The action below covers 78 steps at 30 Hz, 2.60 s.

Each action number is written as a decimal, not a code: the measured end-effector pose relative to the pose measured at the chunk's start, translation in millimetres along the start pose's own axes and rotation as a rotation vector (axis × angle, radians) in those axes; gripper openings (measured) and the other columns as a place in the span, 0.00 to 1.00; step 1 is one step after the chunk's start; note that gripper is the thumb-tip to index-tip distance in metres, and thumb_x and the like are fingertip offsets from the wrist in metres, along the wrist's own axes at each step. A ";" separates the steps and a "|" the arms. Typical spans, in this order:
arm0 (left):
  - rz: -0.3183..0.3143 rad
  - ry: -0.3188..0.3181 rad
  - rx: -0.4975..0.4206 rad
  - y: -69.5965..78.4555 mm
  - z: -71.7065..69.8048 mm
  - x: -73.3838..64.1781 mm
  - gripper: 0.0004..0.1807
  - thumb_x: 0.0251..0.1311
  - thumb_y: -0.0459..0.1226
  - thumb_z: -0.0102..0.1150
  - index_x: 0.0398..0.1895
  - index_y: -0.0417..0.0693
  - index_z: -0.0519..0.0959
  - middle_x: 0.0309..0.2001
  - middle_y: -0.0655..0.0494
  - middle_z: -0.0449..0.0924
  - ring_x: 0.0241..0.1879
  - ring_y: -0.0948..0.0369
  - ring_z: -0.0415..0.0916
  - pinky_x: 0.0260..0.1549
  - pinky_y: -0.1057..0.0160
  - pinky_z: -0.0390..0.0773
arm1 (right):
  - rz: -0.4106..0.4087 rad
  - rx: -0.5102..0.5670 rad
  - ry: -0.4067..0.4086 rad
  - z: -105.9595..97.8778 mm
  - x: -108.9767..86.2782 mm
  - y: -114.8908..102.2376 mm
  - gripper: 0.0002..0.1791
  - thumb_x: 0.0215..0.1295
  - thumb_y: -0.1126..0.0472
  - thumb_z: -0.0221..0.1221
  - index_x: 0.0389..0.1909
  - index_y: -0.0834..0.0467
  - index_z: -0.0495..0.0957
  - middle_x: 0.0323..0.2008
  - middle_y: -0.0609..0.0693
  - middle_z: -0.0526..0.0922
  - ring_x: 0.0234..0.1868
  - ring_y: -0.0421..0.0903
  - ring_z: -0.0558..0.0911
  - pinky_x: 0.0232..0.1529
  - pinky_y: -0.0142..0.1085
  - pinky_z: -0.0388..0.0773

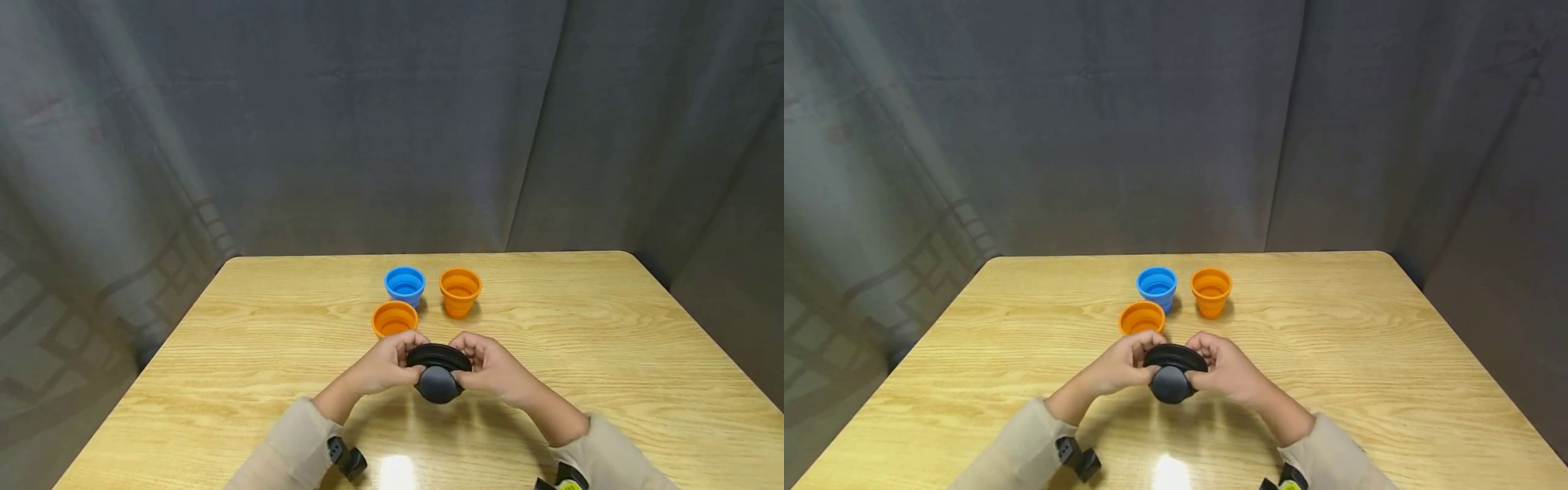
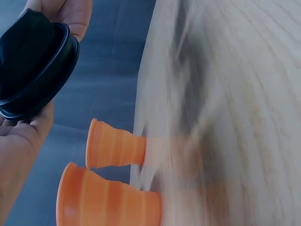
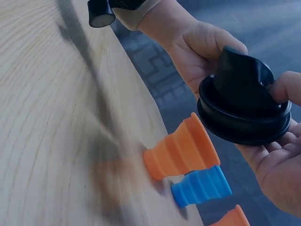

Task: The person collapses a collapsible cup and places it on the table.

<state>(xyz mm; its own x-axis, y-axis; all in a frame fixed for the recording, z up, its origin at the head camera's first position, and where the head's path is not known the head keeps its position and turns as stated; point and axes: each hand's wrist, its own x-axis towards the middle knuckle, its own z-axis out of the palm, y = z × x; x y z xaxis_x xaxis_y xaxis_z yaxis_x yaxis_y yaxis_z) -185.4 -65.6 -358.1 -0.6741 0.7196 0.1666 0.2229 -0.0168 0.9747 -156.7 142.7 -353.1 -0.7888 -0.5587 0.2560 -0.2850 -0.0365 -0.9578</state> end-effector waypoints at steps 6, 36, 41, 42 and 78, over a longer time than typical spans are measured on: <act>-0.022 0.080 0.027 -2.1 0.0 0.5 0.12 0.48 0.22 0.51 0.39 0.28 0.67 0.29 0.53 0.71 0.28 0.63 0.67 0.26 0.72 0.71 | 0.085 -0.085 0.076 3.0 1.5 -0.9 0.12 0.49 0.75 0.53 0.35 0.73 0.66 0.28 0.56 0.72 0.27 0.39 0.73 0.26 0.28 0.73; -0.020 0.107 0.048 -2.2 -0.6 0.3 0.14 0.59 0.29 0.46 0.48 0.33 0.66 0.40 0.47 0.72 0.36 0.63 0.70 0.35 0.67 0.73 | 0.051 -0.073 0.195 12.7 0.2 0.6 0.15 0.53 0.77 0.48 0.42 0.74 0.59 0.34 0.60 0.71 0.31 0.43 0.74 0.31 0.31 0.75; 0.009 0.044 -0.125 -3.1 -2.4 -0.6 0.22 0.53 0.23 0.48 0.53 0.27 0.61 0.45 0.38 0.69 0.39 0.60 0.71 0.38 0.65 0.73 | 0.029 -0.075 0.227 12.3 -1.0 -1.8 0.15 0.53 0.77 0.50 0.42 0.74 0.60 0.33 0.61 0.73 0.30 0.41 0.74 0.29 0.31 0.75; 0.014 0.052 -0.118 -3.2 -1.9 -0.3 0.22 0.52 0.23 0.48 0.52 0.27 0.61 0.44 0.38 0.70 0.39 0.61 0.71 0.38 0.65 0.74 | 0.030 -0.072 0.232 12.4 -1.2 -2.5 0.15 0.52 0.77 0.50 0.41 0.74 0.60 0.33 0.61 0.73 0.30 0.41 0.75 0.29 0.30 0.75; -0.057 0.143 0.120 0.8 -3.4 -4.3 0.15 0.51 0.23 0.50 0.45 0.34 0.71 0.38 0.48 0.74 0.37 0.62 0.71 0.32 0.68 0.75 | 0.072 -0.217 0.234 10.4 -3.1 -8.4 0.13 0.51 0.75 0.52 0.40 0.70 0.66 0.32 0.58 0.76 0.34 0.44 0.75 0.30 0.31 0.74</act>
<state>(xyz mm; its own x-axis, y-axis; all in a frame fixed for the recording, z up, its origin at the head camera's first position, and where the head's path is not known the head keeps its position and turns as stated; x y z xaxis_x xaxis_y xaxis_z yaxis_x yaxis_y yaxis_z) -184.7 -71.1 -357.5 -0.7793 0.6109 0.1399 0.2587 0.1103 0.9596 -146.2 136.1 -347.2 -0.9076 -0.3474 0.2359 -0.3137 0.1872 -0.9309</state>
